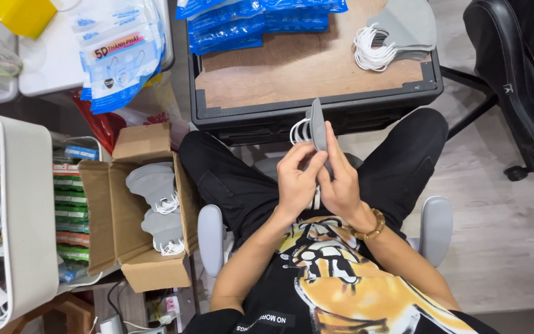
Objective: The person is sitting at a desk and manually placing individual grey face masks into plastic packaging bags.
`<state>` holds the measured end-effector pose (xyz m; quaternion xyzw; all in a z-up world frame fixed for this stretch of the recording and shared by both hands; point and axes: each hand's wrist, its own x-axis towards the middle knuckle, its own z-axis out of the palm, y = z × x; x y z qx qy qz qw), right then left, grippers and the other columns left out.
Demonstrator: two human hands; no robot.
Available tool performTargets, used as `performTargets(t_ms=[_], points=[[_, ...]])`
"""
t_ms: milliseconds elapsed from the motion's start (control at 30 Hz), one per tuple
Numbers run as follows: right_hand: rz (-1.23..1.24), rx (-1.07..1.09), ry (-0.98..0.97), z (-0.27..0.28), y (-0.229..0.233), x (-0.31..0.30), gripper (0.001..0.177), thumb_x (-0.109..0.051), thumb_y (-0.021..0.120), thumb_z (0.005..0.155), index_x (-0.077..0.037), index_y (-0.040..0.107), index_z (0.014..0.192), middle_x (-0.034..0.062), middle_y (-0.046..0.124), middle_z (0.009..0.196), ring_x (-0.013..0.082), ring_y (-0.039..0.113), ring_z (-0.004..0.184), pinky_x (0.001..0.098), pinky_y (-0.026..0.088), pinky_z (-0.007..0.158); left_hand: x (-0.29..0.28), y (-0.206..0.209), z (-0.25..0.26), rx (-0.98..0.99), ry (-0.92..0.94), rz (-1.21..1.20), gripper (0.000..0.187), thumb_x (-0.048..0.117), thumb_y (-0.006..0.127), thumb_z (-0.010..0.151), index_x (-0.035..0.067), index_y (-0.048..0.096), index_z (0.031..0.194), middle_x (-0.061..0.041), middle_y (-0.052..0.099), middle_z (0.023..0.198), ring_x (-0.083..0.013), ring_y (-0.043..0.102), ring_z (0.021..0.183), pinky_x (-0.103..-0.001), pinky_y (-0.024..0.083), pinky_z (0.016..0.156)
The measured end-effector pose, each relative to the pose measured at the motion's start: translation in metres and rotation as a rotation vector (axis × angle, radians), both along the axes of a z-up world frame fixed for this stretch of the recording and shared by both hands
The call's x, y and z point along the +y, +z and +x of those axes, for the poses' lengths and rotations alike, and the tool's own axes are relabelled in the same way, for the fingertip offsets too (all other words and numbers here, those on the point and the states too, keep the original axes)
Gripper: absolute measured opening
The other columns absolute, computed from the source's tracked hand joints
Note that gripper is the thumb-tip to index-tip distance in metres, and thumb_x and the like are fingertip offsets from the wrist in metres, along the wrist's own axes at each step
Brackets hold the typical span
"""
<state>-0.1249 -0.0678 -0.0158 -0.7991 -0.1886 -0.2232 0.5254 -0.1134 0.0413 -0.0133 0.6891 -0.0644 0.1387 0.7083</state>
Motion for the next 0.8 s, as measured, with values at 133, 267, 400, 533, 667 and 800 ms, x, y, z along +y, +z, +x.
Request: performTargets(t_ms=[133,267,400,533,667,800], points=[[0.012,0.002,0.032,0.001,0.003,-0.007,0.054,-0.004,0.053,0.105,0.009,0.039,0.155,0.0284,0.044,0.157,0.0389,0.049,0.14,0.046,0.043,0.113,0.009,-0.008,-0.002,0.051,-0.102,-0.092,0.01,0.008,0.068,0.101,0.006,0.077,0.098,-0.008,0.073,0.103,-0.0158,0.07,0.099,-0.033,0.056,0.086],[0.115,0.066,0.12,-0.001,-0.006,-0.011,0.051,-0.004,0.053,0.104,0.011,0.043,0.151,0.0299,0.052,0.149,0.0381,0.053,0.135,0.0468,0.046,0.109,0.012,-0.022,0.0,0.117,-0.137,-0.203,0.007,0.003,0.071,0.096,0.002,0.078,0.098,-0.01,0.071,0.101,-0.0148,0.066,0.099,-0.032,0.055,0.089],[0.164,0.122,0.119,0.0,-0.062,-0.022,0.051,-0.005,0.058,0.1,0.01,0.049,0.148,0.0292,0.063,0.136,0.0352,0.061,0.125,0.0447,0.053,0.099,0.015,-0.017,-0.002,0.154,-0.171,-0.288,0.008,0.001,0.075,0.093,0.0,0.078,0.1,-0.01,0.07,0.098,-0.0126,0.066,0.098,-0.028,0.056,0.088],[0.234,0.217,0.127,-0.001,-0.05,-0.021,0.048,-0.005,0.065,0.097,0.008,0.058,0.143,0.0238,0.072,0.121,0.0269,0.066,0.115,0.0437,0.054,0.094,0.017,-0.011,-0.004,0.2,-0.179,-0.336,0.006,0.0,0.076,0.091,-0.001,0.077,0.096,-0.005,0.065,0.091,-0.0067,0.064,0.088,-0.021,0.057,0.079],[0.283,0.375,-0.008,0.011,-0.05,-0.035,0.026,-0.009,0.06,0.104,-0.002,0.074,0.125,0.0106,0.077,0.101,0.0124,0.067,0.097,0.0382,0.056,0.089,0.032,-0.022,-0.002,0.174,-0.079,-0.262,0.003,0.003,0.069,0.095,0.003,0.071,0.093,-0.002,0.056,0.083,-0.0077,0.054,0.08,-0.024,0.05,0.072],[0.323,0.313,-0.077,0.039,-0.046,-0.058,0.016,-0.01,0.064,0.106,-0.003,0.073,0.117,0.0047,0.072,0.101,0.0079,0.057,0.097,0.0364,0.053,0.095,0.063,-0.016,0.007,0.147,0.265,-0.209,0.008,0.006,0.057,0.1,0.009,0.063,0.095,0.004,0.048,0.079,-0.0078,0.043,0.075,-0.022,0.039,0.07]])
